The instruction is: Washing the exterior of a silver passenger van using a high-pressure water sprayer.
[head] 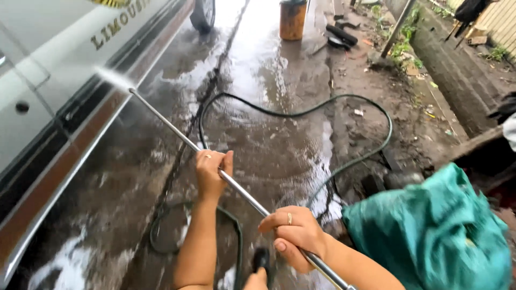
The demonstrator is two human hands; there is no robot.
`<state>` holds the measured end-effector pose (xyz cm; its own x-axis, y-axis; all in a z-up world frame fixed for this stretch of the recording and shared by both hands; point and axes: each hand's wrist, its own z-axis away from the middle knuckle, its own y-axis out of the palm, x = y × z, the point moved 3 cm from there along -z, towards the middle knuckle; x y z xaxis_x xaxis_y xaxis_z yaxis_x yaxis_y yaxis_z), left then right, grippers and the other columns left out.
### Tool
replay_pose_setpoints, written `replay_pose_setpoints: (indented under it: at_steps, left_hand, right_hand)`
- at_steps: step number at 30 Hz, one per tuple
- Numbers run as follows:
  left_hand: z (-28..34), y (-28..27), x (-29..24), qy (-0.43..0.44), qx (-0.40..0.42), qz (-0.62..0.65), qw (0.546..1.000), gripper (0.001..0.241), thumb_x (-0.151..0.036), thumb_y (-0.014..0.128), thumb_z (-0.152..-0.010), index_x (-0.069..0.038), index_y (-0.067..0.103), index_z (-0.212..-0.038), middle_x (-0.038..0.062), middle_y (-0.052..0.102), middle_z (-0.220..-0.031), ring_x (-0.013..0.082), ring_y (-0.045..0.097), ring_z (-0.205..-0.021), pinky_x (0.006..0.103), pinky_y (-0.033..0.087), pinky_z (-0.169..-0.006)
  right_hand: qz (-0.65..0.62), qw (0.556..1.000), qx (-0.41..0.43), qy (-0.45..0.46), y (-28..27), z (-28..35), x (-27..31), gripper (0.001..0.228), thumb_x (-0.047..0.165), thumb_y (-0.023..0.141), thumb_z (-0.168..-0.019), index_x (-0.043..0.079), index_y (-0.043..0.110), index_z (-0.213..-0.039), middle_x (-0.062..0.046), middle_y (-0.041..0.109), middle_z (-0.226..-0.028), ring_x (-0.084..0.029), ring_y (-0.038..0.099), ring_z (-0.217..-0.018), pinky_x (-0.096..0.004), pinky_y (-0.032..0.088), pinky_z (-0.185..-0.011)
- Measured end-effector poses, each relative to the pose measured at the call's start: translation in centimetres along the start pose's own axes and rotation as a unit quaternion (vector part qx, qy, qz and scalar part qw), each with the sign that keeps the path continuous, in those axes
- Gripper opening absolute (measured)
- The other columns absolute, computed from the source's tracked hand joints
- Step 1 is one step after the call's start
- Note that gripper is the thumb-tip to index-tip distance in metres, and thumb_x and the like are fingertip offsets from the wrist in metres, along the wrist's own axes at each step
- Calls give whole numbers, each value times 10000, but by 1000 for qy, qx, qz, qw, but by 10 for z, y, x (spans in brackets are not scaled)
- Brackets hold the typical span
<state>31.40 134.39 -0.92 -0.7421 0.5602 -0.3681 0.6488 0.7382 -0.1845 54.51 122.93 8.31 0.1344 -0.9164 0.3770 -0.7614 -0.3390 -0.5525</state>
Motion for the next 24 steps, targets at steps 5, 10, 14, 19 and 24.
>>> replay_pose_setpoints:
  at_steps: [5, 10, 14, 19, 24]
  left_hand:
    - [-73, 98, 88, -3, -10, 25, 1000, 317, -150, 735, -922, -54, 584, -660, 119, 534, -629, 354, 542, -659, 469, 428, -695]
    - [-142, 182, 160, -34, 4, 35, 999, 347, -148, 742, -919, -68, 578, -624, 100, 538, -579, 323, 545, -602, 458, 451, -703]
    - [-187, 241, 191, -3, 2, 52, 999, 329, -170, 754, -903, -78, 593, -632, 98, 569, -590, 326, 581, -616, 452, 473, -697]
    - [-232, 338, 244, 26, 9, 54, 998, 297, -173, 768, -882, -76, 618, -645, 109, 583, -605, 348, 584, -637, 468, 461, -673]
    - [-305, 434, 304, 42, -7, 29, 999, 335, -160, 764, -895, -63, 588, -627, 134, 571, -624, 369, 577, -692, 473, 448, -669]
  right_hand:
    - [15, 1000, 4, 24, -41, -49, -127, 283, 122, 528, -962, 33, 497, -695, -215, 726, -974, -318, 654, -686, -414, 571, -649]
    - [29, 999, 4, 35, -87, -102, -220, 331, 162, 510, -1027, 28, 510, -725, -205, 733, -1014, -332, 721, -785, -409, 606, -739]
    - [62, 994, -29, 81, -123, -112, -297, 361, 214, 496, -993, 12, 566, -701, -189, 742, -935, -257, 651, -619, -384, 550, -609]
    - [100, 993, -58, 38, -172, -131, -392, 399, 215, 474, -1017, 55, 512, -654, -185, 757, -946, -235, 586, -593, -381, 483, -571]
    - [133, 991, -20, 22, -231, -164, -498, 379, 165, 498, -990, 31, 504, -635, -206, 778, -954, -261, 528, -600, -389, 468, -584]
